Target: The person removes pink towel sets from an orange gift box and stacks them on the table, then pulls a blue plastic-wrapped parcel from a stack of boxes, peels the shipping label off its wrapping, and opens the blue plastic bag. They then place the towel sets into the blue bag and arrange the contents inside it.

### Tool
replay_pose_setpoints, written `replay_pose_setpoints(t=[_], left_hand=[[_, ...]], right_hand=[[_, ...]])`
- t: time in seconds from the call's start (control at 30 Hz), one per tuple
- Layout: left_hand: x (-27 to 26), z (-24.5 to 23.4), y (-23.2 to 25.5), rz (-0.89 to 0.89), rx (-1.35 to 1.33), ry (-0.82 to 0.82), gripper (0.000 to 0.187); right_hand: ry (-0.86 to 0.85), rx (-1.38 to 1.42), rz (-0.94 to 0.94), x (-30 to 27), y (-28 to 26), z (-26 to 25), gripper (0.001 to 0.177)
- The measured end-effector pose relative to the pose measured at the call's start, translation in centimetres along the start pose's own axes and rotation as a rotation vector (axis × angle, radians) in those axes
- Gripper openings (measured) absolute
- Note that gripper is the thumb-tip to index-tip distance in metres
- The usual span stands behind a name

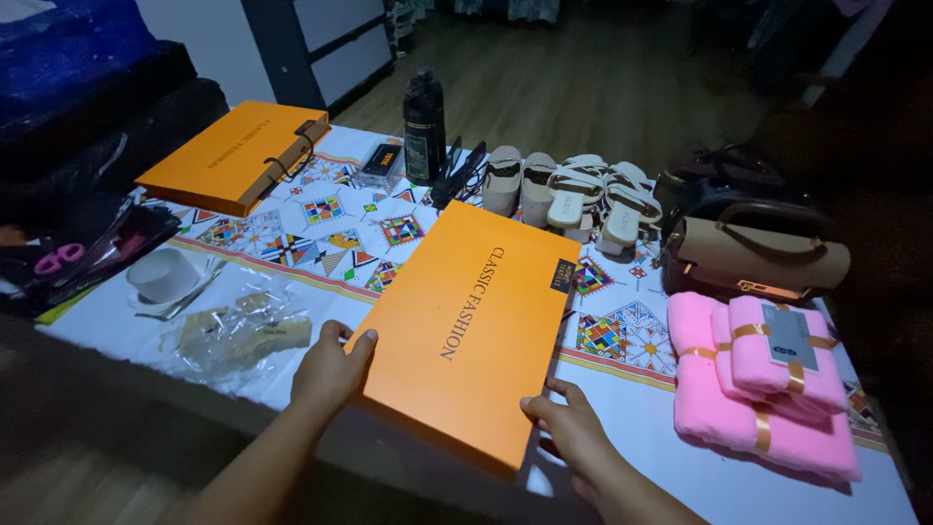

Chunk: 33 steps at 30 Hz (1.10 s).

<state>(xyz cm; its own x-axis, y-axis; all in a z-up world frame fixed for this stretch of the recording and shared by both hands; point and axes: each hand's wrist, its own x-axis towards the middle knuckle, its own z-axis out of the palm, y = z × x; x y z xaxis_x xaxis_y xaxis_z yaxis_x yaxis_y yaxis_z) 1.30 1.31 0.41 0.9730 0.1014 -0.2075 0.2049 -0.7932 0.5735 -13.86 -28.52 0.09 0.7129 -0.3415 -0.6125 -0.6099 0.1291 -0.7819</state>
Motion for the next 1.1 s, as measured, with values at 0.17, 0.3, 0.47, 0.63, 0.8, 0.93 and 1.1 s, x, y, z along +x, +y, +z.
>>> replay_pose_setpoints(t=[0.17,0.3,0.47,0.63,0.8,0.93,1.1], left_hand=[[1.5,0.7,-0.8,0.185,-0.031,0.044,0.061],[2.0,0.6,-0.2,0.202,-0.054,-0.015,0.05],[2.6,0.1,0.7,0.242,-0.119,0.053,0.048],[5.7,-0.2,-0.3,0.28,-0.228,0.038,0.054],[8.5,0.6,-2.5,0.284,-0.039,-0.001,0.071],[8.4,0.8,-3.5,0.059,-0.273,-0.328,0.07],[9.3,-0.1,-3.9,0.006,-0.43,-0.473,0.063]], right_hand=[[-0.028,0.034,-0.037,0.2,0.1,0.6,0.076],[-0.1,0.126,-0.079,-0.5,-0.3,0.9,0.072],[-0.089,0.079,-0.076,-0.7,-1.1,0.8,0.068],[-0.036,0.096,-0.03,0.1,-2.0,2.2,0.073],[0.035,-0.007,0.007,0.2,-1.9,3.4,0.074],[-0.013,0.21,-0.08,0.2,-1.7,4.8,0.076],[0.127,0.225,-0.032,0.4,-2.4,5.8,0.067]])
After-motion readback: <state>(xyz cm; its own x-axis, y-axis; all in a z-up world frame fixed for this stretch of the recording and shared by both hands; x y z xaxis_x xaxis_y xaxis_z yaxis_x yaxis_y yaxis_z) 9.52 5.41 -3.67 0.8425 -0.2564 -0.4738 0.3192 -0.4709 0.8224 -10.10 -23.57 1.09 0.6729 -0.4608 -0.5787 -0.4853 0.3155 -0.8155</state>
